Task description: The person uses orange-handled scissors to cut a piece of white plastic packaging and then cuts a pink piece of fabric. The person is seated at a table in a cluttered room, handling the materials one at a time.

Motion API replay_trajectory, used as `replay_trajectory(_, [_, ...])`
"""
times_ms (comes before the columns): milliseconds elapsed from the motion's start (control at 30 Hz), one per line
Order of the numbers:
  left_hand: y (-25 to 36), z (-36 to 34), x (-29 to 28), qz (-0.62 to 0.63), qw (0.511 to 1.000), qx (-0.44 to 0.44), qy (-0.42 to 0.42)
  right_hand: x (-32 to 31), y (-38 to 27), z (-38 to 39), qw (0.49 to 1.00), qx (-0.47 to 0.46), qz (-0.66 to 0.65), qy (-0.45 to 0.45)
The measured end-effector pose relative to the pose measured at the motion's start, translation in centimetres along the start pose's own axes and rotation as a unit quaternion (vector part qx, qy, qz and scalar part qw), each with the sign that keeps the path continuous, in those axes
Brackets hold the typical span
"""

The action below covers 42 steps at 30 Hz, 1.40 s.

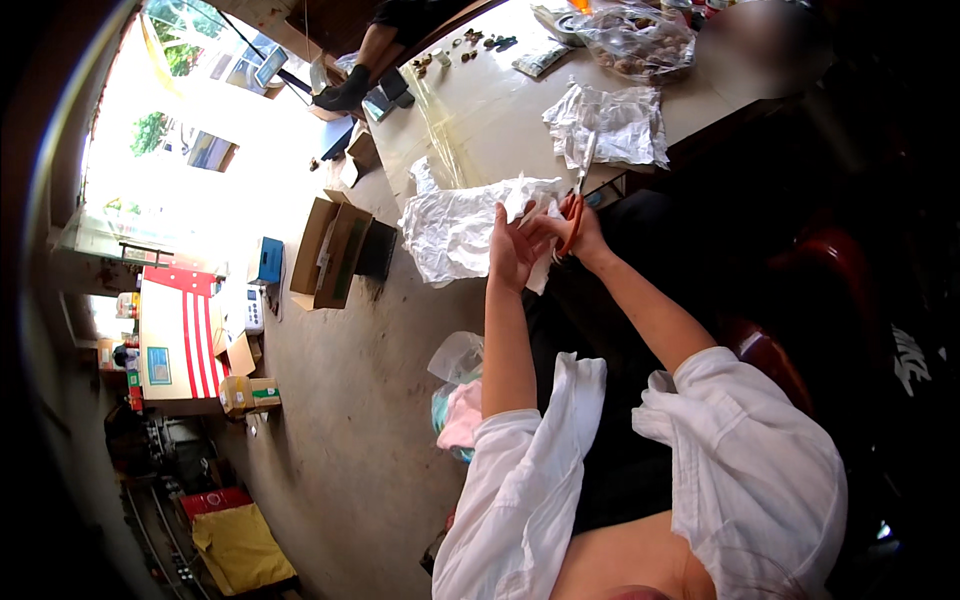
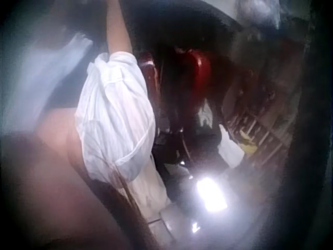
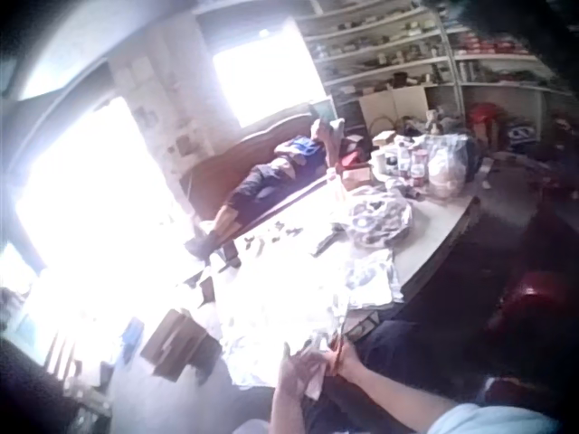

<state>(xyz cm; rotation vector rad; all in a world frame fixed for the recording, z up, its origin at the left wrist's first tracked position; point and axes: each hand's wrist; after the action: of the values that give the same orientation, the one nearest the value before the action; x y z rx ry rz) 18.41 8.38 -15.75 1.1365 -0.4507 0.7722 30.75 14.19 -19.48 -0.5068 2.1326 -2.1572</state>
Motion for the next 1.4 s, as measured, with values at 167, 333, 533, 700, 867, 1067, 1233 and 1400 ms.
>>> replay_trajectory(167, [-0.3, -0.1, 0.2, -0.063, 0.997, 0.035, -0.009, -1.0, 0.1, -1.2, 0.999, -0.012, -0.016, 0.038])
replay_trajectory(333, [-1.8, -0.3, 0.1, 0.024, 0.996, 0.076, -0.037, -4.5, -2.0, -3.0, 0.999, 0.017, -0.039, 0.022])
replay_trajectory(533, [-4.4, -1.5, 0.2, 0.101, 0.991, 0.077, -0.033, -9.6, -4.5, -8.1, 0.966, 0.09, -0.243, 0.002])
replay_trajectory(700, [-6.9, -1.7, -0.1, 0.13, 0.989, 0.067, 0.034, -10.8, -7.3, -14.4, 0.964, 0.12, -0.234, 0.019])
replay_trajectory(867, [-7.1, 0.5, -0.1, 0.168, 0.983, 0.039, 0.069, -10.6, -13.2, -18.9, 0.945, 0.109, -0.305, -0.036])
replay_trajectory(1067, [-9.0, 0.6, -2.0, 0.214, 0.97, 0.05, 0.105, -13.3, -9.1, -18.1, 0.964, -0.001, -0.232, 0.132])
replay_trajectory(1233, [-10.0, 0.5, -2.3, 0.272, 0.944, 0.101, 0.156, -17.2, 1.1, -15.1, 0.943, 0.115, 0.115, 0.289])
replay_trajectory(1400, [-10.6, -0.1, -3.0, 0.265, 0.942, 0.145, 0.147, -17.0, -0.7, -14.9, 0.946, 0.055, 0.177, 0.267])
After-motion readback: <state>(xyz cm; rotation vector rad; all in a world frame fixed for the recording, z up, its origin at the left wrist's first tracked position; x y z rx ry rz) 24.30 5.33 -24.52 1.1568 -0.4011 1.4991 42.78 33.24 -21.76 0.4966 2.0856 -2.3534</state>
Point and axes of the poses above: each hand's wrist, its own z-axis away from the middle knuckle, its own x-axis out of the palm, y = z × x, and after that the axes turned 4 degrees about z, right-handed
